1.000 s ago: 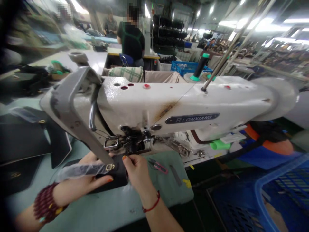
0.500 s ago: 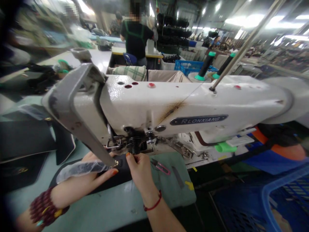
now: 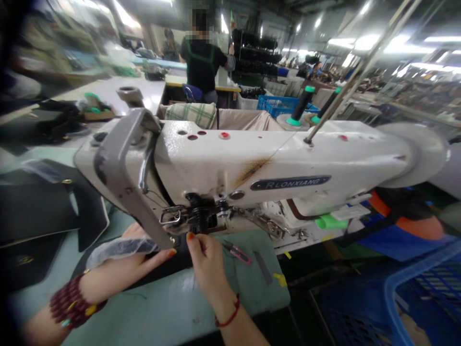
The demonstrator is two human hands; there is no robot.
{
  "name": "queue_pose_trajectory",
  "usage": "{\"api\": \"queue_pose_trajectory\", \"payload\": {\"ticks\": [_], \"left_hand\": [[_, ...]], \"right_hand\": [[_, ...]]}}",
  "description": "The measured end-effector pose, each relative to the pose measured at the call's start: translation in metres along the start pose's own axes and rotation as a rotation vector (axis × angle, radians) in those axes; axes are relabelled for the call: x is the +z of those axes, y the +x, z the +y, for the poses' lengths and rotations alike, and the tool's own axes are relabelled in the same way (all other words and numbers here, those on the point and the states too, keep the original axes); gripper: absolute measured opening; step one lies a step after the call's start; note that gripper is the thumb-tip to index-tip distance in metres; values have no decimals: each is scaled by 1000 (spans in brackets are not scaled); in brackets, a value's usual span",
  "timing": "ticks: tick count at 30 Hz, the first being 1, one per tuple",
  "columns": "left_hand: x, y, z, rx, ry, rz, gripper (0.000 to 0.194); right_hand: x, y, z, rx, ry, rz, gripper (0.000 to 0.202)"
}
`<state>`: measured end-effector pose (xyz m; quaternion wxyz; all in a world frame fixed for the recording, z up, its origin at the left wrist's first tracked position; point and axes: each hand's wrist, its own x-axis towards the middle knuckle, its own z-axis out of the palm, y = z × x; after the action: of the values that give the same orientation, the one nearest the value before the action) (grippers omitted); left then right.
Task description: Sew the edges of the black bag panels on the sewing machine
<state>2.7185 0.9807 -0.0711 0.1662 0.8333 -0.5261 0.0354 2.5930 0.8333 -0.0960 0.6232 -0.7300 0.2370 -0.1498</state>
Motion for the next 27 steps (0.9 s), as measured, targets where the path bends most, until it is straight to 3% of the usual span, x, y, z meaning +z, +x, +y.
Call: {"api": "queue_pose_trajectory", "payload": {"ticks": [2, 4, 12, 27], "left_hand": [[2, 1, -1, 1, -37, -11, 50], [4, 2, -1, 3, -72, -26, 47], [9, 3, -3, 1, 37, 16, 45], [-6, 9, -1, 32, -40, -51, 46]], "right_hand": [[-4, -8, 5, 17, 46, -134, 43], [-5, -14, 15, 18, 33, -184, 44], [8, -14, 51, -4, -83, 19, 50], [13, -20, 34, 83, 71, -20, 55]]}}
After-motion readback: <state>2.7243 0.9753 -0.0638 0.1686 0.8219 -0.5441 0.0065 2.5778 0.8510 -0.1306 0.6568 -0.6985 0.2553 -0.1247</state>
